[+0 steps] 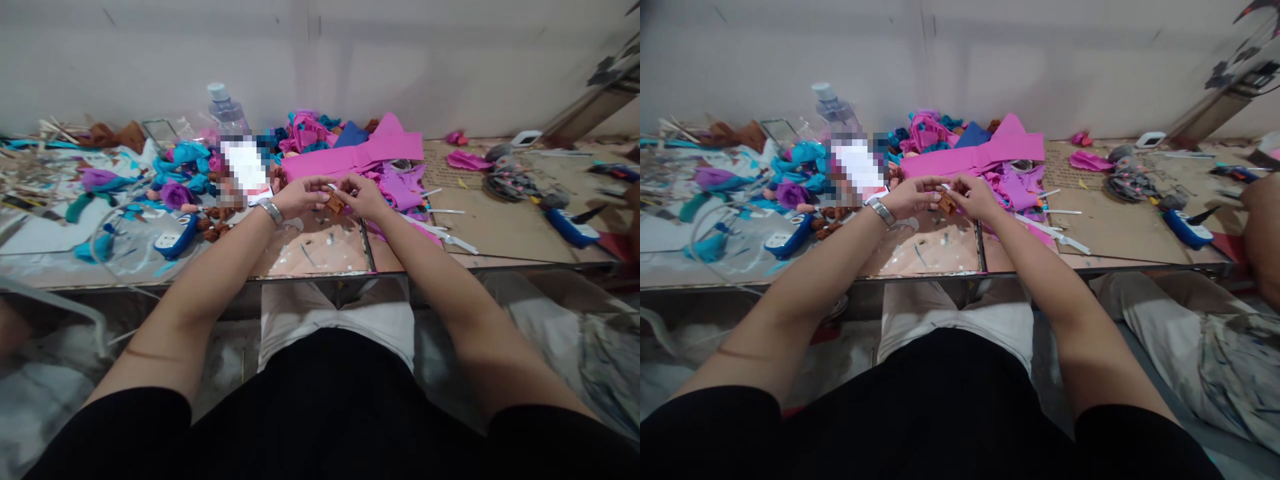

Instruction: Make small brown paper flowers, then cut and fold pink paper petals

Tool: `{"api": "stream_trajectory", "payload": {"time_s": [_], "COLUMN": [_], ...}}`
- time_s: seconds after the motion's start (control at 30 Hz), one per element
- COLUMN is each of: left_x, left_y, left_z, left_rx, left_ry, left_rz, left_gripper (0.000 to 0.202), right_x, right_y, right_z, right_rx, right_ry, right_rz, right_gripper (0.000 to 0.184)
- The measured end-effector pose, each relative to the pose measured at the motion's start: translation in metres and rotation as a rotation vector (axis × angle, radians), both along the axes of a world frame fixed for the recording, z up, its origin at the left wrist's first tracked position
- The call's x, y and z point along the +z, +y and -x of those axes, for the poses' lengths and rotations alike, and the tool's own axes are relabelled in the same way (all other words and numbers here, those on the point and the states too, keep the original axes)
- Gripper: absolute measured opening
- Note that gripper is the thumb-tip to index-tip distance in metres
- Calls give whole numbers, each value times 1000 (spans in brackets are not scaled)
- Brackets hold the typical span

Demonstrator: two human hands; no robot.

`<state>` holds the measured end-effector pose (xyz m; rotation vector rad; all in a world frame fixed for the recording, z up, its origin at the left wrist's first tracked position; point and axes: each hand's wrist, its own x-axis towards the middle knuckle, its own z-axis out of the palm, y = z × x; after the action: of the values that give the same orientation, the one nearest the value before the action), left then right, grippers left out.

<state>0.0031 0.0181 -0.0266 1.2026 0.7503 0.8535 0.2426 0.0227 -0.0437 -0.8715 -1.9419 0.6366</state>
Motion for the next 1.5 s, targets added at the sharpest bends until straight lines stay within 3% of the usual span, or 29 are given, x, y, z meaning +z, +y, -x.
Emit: {"api": "stream_trajectory", "payload": {"time_s": [0.37, 0.67, 1.07, 1.37, 1.5], "left_x": [-9, -4, -3, -4, -3], "left_y": [10, 8, 9, 11, 9], "left_z": [4, 8, 11, 10, 10], "left_rx": [-65, -149, -143, -136, -139], "left_ry": [-10, -19, 13, -17, -34], "left_rz": [-37, -28, -43, -35, -10], "left_gripper": [61, 67, 70, 71, 68], "right_x": [-4, -2, 1, 0, -1], "right_y": [1, 1, -3, -2, -1], "right_z": [-2, -5, -3, -3, -4], "right_rx": [124, 85, 92, 86, 71], "right_ry": [-42, -126, -129, -148, -168], "right_rz": [-25, -55, -69, -70, -101], "right_gripper": [23, 18, 14, 16, 26]}}
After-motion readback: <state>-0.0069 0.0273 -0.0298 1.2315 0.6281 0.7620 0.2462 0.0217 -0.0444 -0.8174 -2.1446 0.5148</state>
